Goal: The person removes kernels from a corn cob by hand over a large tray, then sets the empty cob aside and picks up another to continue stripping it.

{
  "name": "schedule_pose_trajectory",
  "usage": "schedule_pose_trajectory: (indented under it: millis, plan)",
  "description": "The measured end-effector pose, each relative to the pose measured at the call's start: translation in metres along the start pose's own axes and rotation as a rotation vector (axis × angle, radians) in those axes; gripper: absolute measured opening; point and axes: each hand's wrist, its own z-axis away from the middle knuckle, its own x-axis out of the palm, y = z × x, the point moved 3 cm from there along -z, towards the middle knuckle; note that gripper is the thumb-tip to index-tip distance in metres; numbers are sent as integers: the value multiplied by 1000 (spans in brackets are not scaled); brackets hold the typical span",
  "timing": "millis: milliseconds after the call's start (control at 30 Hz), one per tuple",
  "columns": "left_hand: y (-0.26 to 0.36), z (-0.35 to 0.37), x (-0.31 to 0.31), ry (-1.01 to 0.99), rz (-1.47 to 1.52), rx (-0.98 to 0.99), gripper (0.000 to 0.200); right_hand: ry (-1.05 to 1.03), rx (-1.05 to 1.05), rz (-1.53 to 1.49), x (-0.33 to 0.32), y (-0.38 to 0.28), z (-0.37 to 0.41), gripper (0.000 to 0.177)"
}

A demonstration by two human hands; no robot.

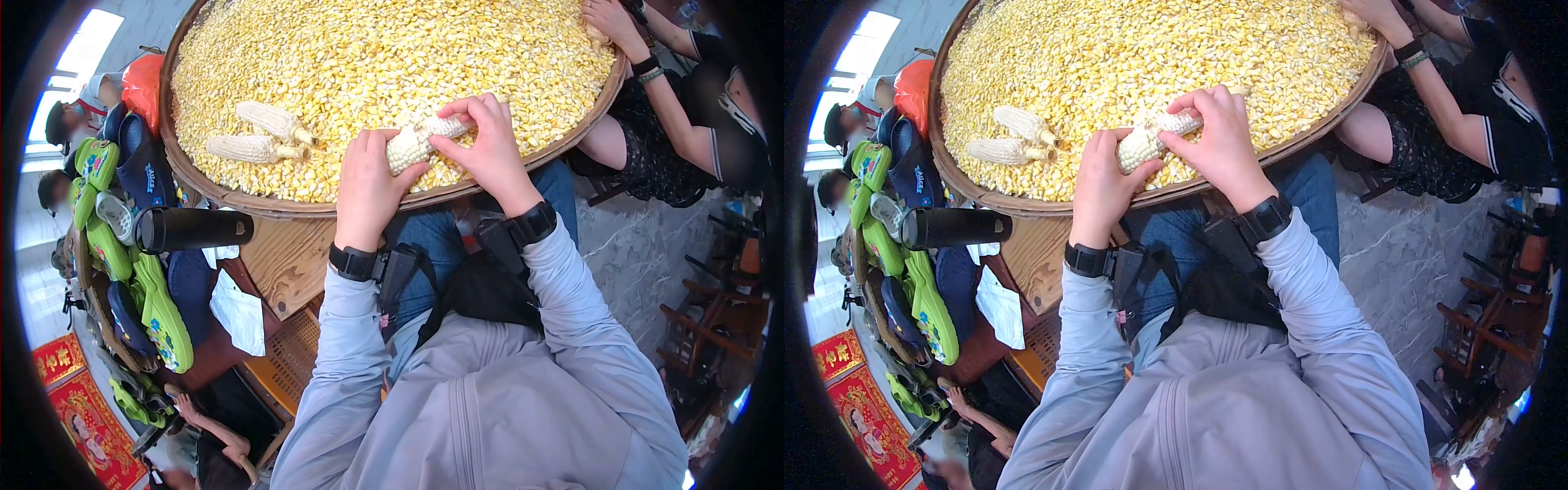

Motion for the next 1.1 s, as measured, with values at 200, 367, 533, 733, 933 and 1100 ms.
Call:
schedule_pose_trajectory:
  millis: [200, 367, 533, 733, 933, 1100]
  plan:
    - [1, 0, -1, -21, -6, -30, 57, 19, -36, -9, -3, -8, 2, 22]
    - [0, 0, 0, -13, -23, -24, 57, -40, -132, -43, -3, -12, 3, 19]
    - [1, 0, 0, -17, -26, -23, 58, -9, -7, 1, 4, -14, -1, 21]
    - [0, 0, 0, -28, -26, -25, 59, -26, 76, -105, 6, -2, -5, 19]
    - [0, 0, 0, -22, -8, -30, 58, -27, 2, -179, 3, -4, -1, 15]
    - [-1, 0, 0, -17, -11, -23, 53, -31, -179, -19, -1, -19, 5, 13]
